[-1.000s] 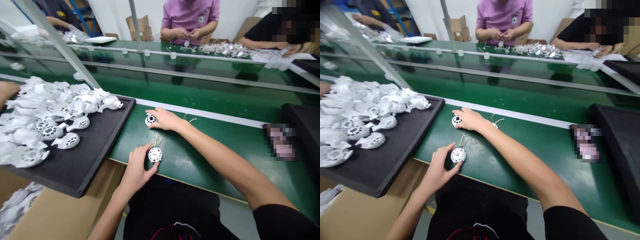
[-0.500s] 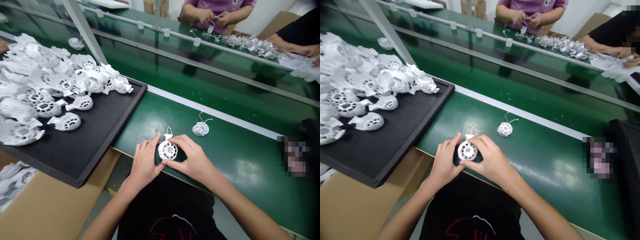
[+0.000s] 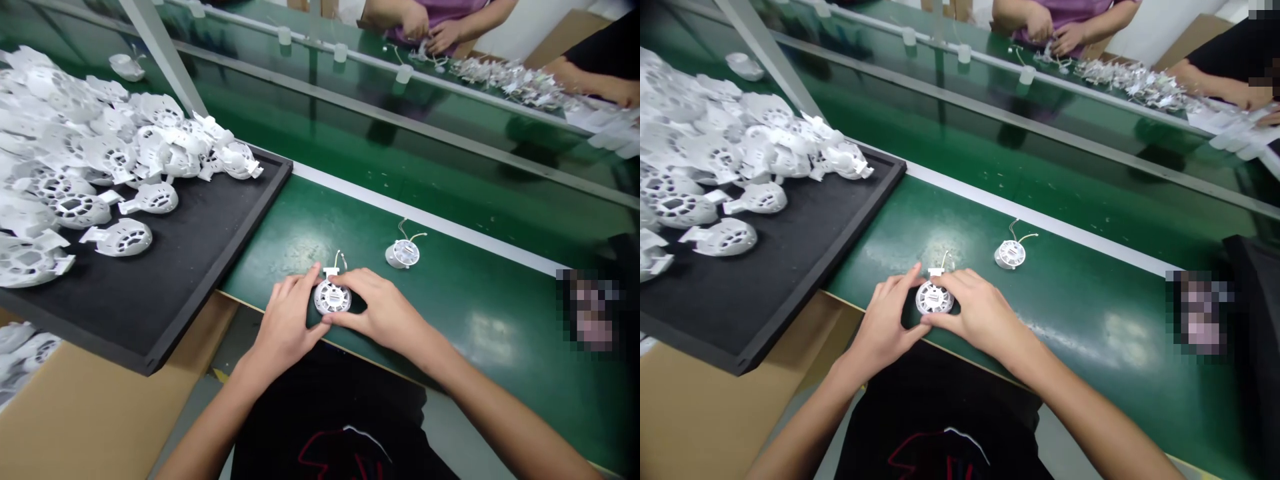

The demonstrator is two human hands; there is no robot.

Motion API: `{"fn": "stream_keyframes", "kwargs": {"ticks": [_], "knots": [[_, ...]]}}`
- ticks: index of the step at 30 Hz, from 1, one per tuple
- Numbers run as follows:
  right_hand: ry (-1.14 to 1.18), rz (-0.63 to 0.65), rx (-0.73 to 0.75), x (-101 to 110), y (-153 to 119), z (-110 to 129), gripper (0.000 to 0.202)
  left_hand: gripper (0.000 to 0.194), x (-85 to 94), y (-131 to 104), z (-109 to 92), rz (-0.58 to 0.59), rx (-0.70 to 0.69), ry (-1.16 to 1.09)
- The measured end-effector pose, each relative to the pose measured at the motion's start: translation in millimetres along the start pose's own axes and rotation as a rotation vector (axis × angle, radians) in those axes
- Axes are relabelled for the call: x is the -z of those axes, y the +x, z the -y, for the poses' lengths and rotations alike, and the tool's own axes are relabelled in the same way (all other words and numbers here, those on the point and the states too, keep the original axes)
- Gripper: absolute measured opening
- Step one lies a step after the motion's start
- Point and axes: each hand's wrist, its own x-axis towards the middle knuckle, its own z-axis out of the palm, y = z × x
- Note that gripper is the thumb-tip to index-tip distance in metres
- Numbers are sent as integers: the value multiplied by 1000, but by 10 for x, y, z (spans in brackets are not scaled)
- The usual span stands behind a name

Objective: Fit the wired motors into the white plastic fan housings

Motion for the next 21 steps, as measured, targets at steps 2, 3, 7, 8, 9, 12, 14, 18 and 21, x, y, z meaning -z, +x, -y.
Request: {"fn": "stream_keyframes", "kwargs": {"ticks": [2,3,7,8,9,12,14,18,21], "knots": [[-54,22,20,10,12,-11,48,74,110,11,-3,54,-30,-84],[-75,31,32,13,12,-4,48,64,170,18,-12,80,-25,-145],[-62,-20,140,69,-3,72,49,31,337,107,-138,65,176,-447],[-53,-67,177,109,-9,88,50,31,344,163,-194,70,211,-544],[-51,-122,210,164,-17,92,51,33,335,243,-258,90,216,-641],[-122,-304,246,406,-73,-22,52,38,236,692,-460,120,92,-741],[-219,-447,212,600,-141,-247,52,39,160,1180,-555,34,18,-514],[-350,-743,35,903,-287,-977,47,39,153,2251,-584,-94,60,-22],[-291,-784,-163,989,-339,-1472,46,32,187,2700,-594,-85,1,192]]}}
